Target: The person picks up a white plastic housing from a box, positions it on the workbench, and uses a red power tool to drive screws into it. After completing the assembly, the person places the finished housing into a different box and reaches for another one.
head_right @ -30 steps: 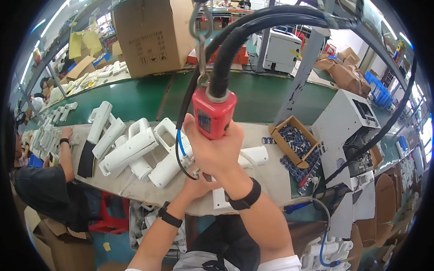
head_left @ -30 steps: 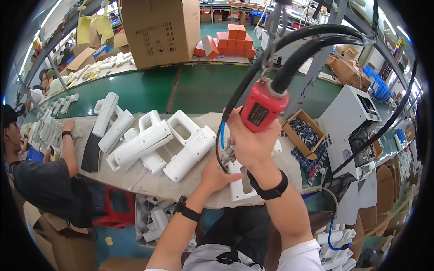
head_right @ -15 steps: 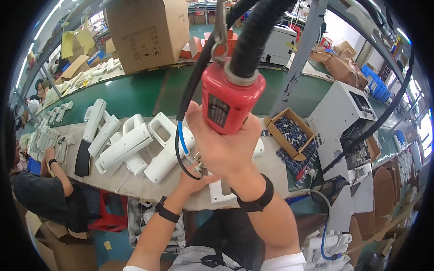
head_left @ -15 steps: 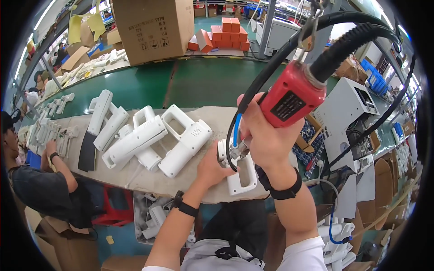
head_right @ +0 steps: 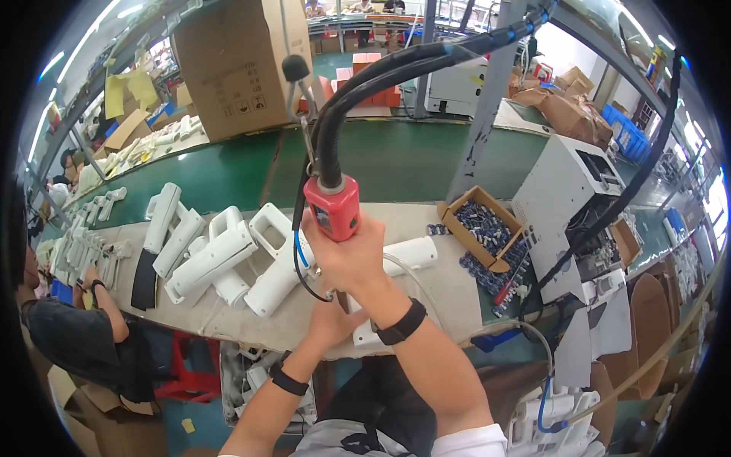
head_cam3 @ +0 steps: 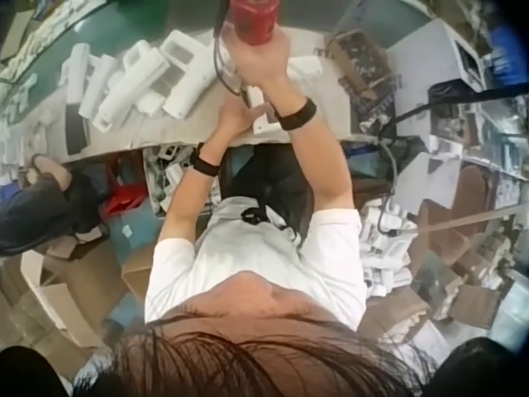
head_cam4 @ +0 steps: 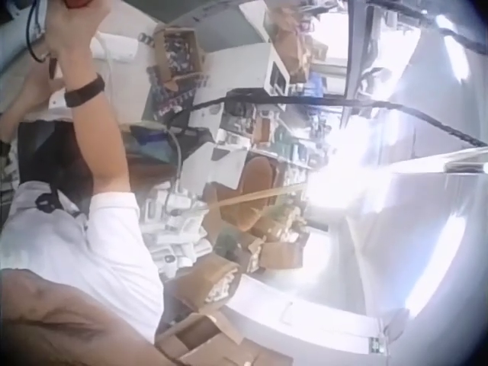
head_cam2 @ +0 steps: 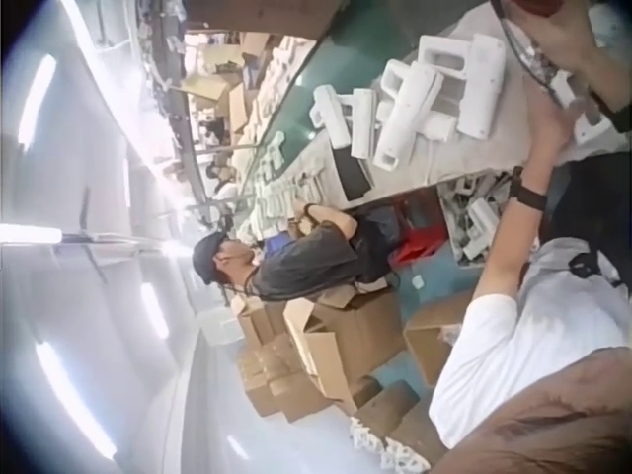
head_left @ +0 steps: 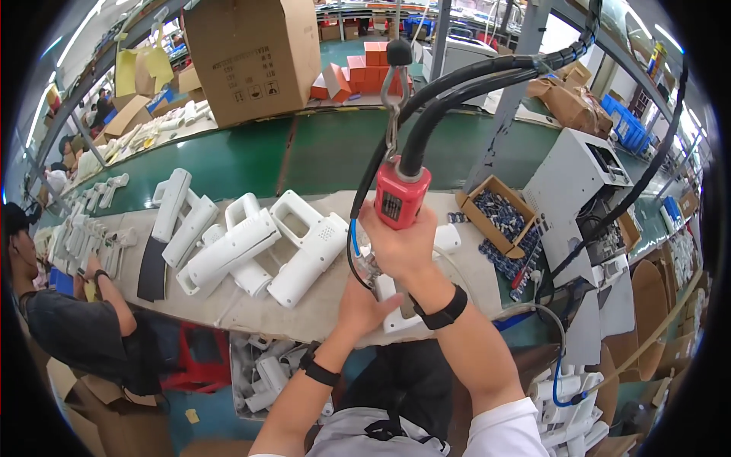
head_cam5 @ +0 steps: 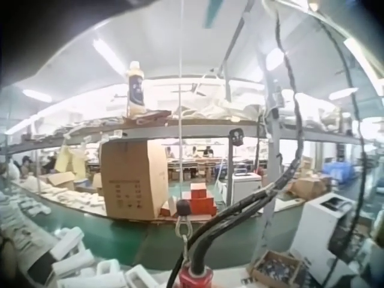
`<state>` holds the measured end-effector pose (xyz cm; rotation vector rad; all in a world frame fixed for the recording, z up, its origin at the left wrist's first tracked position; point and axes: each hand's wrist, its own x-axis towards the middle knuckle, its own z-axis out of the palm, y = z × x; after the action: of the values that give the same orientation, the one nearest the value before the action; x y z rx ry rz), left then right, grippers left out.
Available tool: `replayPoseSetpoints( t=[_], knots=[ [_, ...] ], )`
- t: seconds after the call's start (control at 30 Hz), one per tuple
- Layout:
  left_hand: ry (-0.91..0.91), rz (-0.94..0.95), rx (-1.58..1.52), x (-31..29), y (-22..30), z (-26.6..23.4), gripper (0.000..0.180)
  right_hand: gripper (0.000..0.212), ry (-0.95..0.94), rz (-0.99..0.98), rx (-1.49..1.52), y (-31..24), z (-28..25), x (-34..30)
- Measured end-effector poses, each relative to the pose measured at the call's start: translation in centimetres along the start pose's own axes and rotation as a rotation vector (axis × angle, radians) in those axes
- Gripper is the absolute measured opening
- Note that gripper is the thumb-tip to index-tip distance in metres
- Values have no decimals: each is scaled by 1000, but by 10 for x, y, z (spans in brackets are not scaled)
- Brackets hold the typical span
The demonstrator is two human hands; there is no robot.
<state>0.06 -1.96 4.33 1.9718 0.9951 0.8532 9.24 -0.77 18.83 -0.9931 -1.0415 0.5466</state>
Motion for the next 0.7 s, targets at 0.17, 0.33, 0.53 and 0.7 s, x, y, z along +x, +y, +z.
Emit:
replayPoseSetpoints(
  t=[0.17, 0.33, 0.53, 0.7],
  knots=[
    [64, -172, -33, 20, -39, 9, 101, 5, 81, -195, -54, -66, -33, 3],
    [53, -86, 53, 35, -41, 2, 106, 5, 74, -155, -32, -68, -54, -8],
    [87, -145, 79, 29, -31, 4, 106, 6, 105, -103, -60, -40, -61, -14],
    [95, -71, 95, 35, -42, 13, 105, 6, 215, 44, -90, 18, -60, -29]
  ],
)
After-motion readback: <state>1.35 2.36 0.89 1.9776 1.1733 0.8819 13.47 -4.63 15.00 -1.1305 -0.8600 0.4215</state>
